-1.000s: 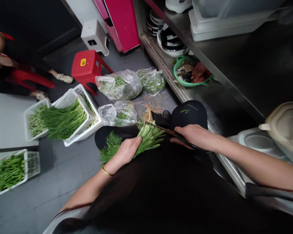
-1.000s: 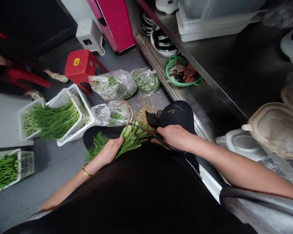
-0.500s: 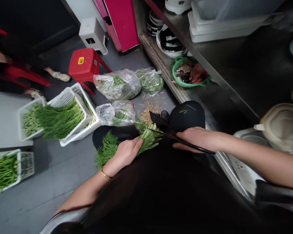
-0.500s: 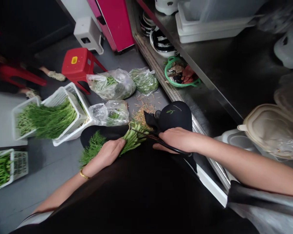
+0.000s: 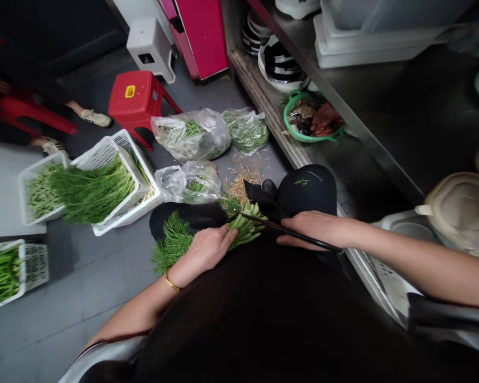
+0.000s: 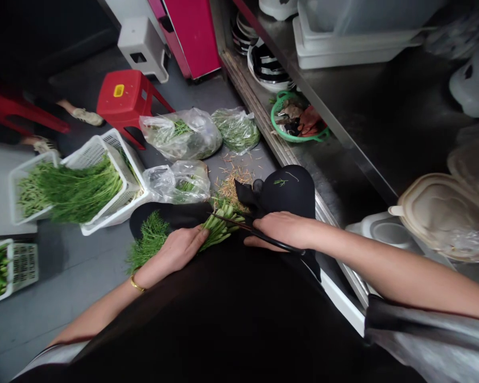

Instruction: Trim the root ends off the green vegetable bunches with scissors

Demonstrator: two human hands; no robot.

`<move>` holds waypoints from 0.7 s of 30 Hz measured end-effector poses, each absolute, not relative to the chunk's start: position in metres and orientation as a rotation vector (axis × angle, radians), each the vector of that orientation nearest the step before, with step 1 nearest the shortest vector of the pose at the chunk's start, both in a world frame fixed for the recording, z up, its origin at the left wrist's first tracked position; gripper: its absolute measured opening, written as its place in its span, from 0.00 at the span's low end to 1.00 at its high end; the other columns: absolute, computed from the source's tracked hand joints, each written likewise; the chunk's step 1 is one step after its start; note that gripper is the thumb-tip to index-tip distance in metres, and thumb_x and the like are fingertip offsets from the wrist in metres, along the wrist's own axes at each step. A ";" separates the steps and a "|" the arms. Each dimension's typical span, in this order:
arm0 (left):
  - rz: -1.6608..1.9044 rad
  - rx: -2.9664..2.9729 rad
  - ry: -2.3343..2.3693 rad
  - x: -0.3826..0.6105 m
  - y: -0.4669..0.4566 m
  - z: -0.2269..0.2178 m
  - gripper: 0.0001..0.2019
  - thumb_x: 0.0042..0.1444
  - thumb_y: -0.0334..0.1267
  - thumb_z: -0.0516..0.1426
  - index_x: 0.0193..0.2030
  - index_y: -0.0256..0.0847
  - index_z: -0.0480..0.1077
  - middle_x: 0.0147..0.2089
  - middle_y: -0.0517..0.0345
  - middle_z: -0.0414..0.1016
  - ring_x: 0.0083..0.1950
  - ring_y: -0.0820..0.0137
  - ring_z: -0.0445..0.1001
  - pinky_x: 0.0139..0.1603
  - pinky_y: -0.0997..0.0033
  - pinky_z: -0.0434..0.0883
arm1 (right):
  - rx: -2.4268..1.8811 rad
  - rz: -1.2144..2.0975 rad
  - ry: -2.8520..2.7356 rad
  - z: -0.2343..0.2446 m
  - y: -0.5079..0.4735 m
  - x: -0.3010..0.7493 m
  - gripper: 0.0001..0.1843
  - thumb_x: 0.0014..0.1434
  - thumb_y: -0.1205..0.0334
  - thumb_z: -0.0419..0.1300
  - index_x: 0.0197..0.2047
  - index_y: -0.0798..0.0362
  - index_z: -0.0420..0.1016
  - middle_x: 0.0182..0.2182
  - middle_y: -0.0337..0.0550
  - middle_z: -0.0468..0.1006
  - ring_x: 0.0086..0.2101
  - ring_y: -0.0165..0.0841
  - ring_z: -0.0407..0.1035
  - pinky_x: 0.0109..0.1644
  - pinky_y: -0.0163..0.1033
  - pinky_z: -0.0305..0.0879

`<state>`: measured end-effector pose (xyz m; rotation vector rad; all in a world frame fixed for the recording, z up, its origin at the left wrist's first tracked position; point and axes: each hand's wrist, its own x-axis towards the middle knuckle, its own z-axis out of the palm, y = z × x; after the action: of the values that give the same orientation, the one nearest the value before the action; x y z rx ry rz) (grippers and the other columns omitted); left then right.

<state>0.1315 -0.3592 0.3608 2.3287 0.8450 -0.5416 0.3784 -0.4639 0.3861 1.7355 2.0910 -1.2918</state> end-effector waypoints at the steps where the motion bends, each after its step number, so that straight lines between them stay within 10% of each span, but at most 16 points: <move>1: -0.547 2.314 0.852 0.131 -0.358 0.361 0.27 0.64 0.53 0.35 0.36 0.39 0.68 0.30 0.51 0.73 0.32 0.63 0.74 0.36 0.67 0.64 | 1.752 -1.303 2.083 0.384 -0.464 0.378 0.27 0.63 0.40 0.43 0.33 0.53 0.71 0.26 0.45 0.76 0.28 0.35 0.73 0.27 0.34 0.55; 9: -0.425 1.687 0.532 0.118 -0.326 0.342 0.24 0.50 0.45 0.58 0.53 0.37 0.68 0.51 0.51 0.75 0.50 0.62 0.73 0.51 0.66 0.68 | 2.413 -1.658 1.718 0.368 -0.471 0.395 0.26 0.63 0.40 0.40 0.33 0.52 0.66 0.20 0.37 0.70 0.20 0.30 0.67 0.26 0.33 0.58; 14: -0.553 1.607 0.570 0.097 -0.289 0.337 0.15 0.43 0.39 0.58 0.39 0.35 0.74 0.37 0.55 0.78 0.38 0.63 0.75 0.39 0.68 0.71 | 2.352 -1.220 1.849 0.359 -0.460 0.413 0.23 0.61 0.41 0.46 0.28 0.51 0.63 0.24 0.42 0.72 0.27 0.35 0.71 0.28 0.34 0.57; 21: -0.450 2.060 0.965 0.078 -0.186 0.332 0.11 0.41 0.39 0.59 0.32 0.37 0.73 0.27 0.55 0.74 0.37 0.61 0.73 0.43 0.65 0.69 | 2.427 -1.416 1.816 0.363 -0.422 0.426 0.24 0.62 0.40 0.43 0.30 0.51 0.63 0.20 0.38 0.71 0.19 0.29 0.66 0.25 0.33 0.58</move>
<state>0.0777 -0.1859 0.3321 2.0603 0.9650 -0.4501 0.4257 -0.4223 0.3633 2.4275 1.8162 -1.4161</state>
